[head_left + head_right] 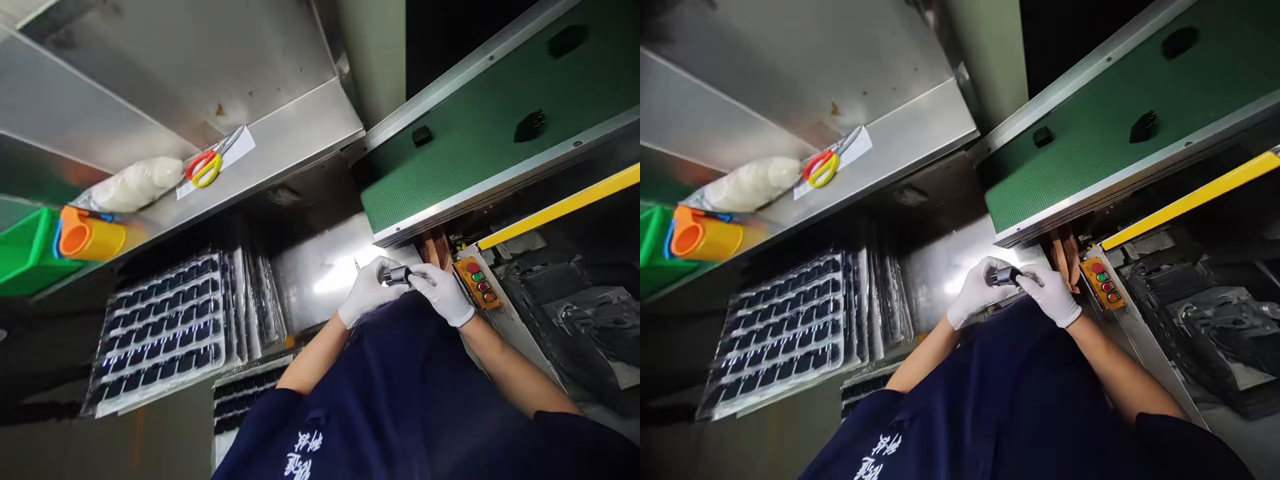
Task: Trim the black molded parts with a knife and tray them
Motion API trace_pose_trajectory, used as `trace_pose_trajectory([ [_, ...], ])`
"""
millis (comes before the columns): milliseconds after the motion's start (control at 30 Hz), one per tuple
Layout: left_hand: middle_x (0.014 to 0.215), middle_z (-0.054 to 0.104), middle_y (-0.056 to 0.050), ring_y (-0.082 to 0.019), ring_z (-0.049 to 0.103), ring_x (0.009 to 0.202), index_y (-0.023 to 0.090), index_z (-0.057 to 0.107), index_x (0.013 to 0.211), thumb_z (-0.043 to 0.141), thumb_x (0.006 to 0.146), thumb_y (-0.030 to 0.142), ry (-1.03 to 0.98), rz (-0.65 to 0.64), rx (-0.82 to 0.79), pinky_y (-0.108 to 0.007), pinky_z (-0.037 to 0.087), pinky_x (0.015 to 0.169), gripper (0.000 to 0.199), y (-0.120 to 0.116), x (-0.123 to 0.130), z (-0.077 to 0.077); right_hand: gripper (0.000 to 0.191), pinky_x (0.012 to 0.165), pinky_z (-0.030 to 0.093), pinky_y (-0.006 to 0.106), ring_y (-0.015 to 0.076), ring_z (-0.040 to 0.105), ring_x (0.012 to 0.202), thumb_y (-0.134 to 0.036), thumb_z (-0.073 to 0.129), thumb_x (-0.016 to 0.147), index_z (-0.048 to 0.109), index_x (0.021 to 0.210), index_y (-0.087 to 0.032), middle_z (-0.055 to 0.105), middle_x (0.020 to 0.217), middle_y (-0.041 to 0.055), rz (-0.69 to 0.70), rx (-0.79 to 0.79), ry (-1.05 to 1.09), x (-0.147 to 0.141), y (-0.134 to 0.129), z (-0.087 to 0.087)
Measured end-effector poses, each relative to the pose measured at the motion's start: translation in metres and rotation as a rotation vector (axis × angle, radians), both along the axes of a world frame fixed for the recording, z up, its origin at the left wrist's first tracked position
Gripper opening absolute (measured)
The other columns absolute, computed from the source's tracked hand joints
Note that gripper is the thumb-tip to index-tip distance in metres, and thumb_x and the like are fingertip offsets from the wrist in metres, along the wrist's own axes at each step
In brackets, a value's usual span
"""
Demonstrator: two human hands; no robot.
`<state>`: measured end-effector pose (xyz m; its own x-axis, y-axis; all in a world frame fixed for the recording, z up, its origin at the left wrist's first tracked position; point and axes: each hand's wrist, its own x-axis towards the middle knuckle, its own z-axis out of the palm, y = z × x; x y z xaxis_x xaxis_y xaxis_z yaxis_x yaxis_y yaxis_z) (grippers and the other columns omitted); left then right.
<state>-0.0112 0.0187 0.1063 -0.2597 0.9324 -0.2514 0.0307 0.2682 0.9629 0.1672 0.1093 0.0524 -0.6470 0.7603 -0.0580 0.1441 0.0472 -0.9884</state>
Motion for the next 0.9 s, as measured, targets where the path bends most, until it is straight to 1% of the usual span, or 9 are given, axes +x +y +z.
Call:
trace_pose_trajectory([
  [67, 0.097, 0.067, -0.005, -0.018, 0.062, 0.086, 0.018, 0.06, 0.094, 0.086, 0.071, 0.024, -0.063, 0.056, -0.015, -0.032, 0.049, 0.078, 0.035, -0.025, 0.0, 0.005, 0.024, 0.078, 0.058, 0.031, 0.0192, 0.072, 0.083, -0.041, 0.067, 0.095, 0.076, 0.1, -0.02, 0.077, 0.092, 0.0057, 0.064, 0.137, -0.018, -0.009, -0.007, 0.011],
  [167, 0.105, 0.068, -0.007, -0.02, 0.062, 0.092, 0.018, 0.055, 0.09, 0.084, 0.073, 0.022, -0.104, 0.048, -0.058, -0.035, 0.048, 0.082, 0.034, -0.051, -0.007, 0.006, 0.019, 0.076, 0.055, 0.03, 0.0172, 0.07, 0.079, -0.034, 0.063, 0.1, 0.074, 0.094, -0.02, 0.076, 0.087, 0.004, 0.255, 0.326, 0.027, -0.024, -0.012, 0.022],
  [333, 0.095, 0.065, -0.004, -0.022, 0.058, 0.09, 0.019, 0.052, 0.088, 0.086, 0.071, 0.032, 0.083, 0.014, -0.209, -0.038, 0.045, 0.083, 0.04, -0.083, -0.016, -0.003, 0.024, 0.069, 0.047, 0.03, 0.0171, 0.066, 0.073, -0.034, 0.055, 0.104, 0.072, 0.095, -0.02, 0.073, 0.082, 0.0026, 0.602, 0.617, -0.04, -0.054, -0.02, 0.026],
  [400, 0.095, 0.065, -0.004, -0.022, 0.059, 0.089, 0.02, 0.051, 0.088, 0.087, 0.07, 0.035, 0.067, 0.052, -0.233, -0.038, 0.045, 0.083, 0.043, -0.094, -0.017, -0.006, 0.025, 0.068, 0.044, 0.03, 0.0168, 0.063, 0.071, -0.033, 0.055, 0.103, 0.07, 0.088, -0.019, 0.071, 0.078, 0.002, 0.693, 0.628, -0.137, -0.065, -0.024, 0.026],
  [500, 0.098, 0.067, -0.004, -0.024, 0.062, 0.096, 0.019, 0.054, 0.091, 0.087, 0.071, 0.031, -0.005, 0.126, -0.243, -0.036, 0.046, 0.085, 0.041, -0.106, -0.021, -0.01, 0.029, 0.064, 0.039, 0.029, 0.0134, 0.055, 0.063, -0.031, 0.059, 0.1, 0.063, 0.074, -0.019, 0.065, 0.069, -0.0006, 0.79, 0.522, -0.257, -0.081, -0.033, 0.028],
  [600, 0.097, 0.068, -0.003, -0.022, 0.065, 0.096, 0.019, 0.054, 0.093, 0.085, 0.073, 0.025, -0.178, 0.189, -0.249, -0.033, 0.048, 0.084, 0.037, -0.114, -0.028, -0.014, 0.029, 0.063, 0.036, 0.028, 0.012, 0.051, 0.061, -0.034, 0.062, 0.096, 0.061, 0.072, -0.019, 0.06, 0.066, -0.002, 0.793, 0.377, -0.334, -0.098, -0.041, 0.024],
  [667, 0.092, 0.07, -0.002, -0.02, 0.069, 0.089, 0.019, 0.051, 0.096, 0.085, 0.074, 0.023, -0.361, 0.23, -0.251, -0.032, 0.051, 0.082, 0.04, -0.121, -0.033, -0.018, 0.028, 0.063, 0.039, 0.027, 0.0123, 0.054, 0.064, -0.04, 0.065, 0.095, 0.065, 0.075, -0.019, 0.062, 0.068, -0.0016, 0.802, 0.214, -0.376, -0.112, -0.044, 0.01],
  [767, 0.092, 0.074, -0.003, -0.02, 0.073, 0.081, 0.02, 0.046, 0.096, 0.086, 0.073, 0.022, -0.528, 0.331, -0.242, -0.033, 0.053, 0.081, 0.046, -0.135, -0.042, -0.025, 0.027, 0.067, 0.048, 0.025, 0.013, 0.063, 0.071, -0.046, 0.061, 0.098, 0.073, 0.094, -0.022, 0.072, 0.082, 0.0004, 0.801, -0.034, -0.522, -0.143, -0.041, -0.027],
  [900, 0.09, 0.073, 0.0, -0.018, 0.073, 0.082, 0.019, 0.055, 0.108, 0.091, 0.066, 0.018, -0.525, 0.477, -0.139, -0.034, 0.054, 0.085, 0.055, -0.157, -0.049, -0.025, 0.035, 0.083, 0.055, 0.032, 0.0198, 0.069, 0.096, -0.038, 0.047, 0.107, 0.068, 0.119, -0.014, 0.073, 0.11, 0.0123, 0.607, 0.011, -0.833, -0.19, -0.034, -0.092],
])
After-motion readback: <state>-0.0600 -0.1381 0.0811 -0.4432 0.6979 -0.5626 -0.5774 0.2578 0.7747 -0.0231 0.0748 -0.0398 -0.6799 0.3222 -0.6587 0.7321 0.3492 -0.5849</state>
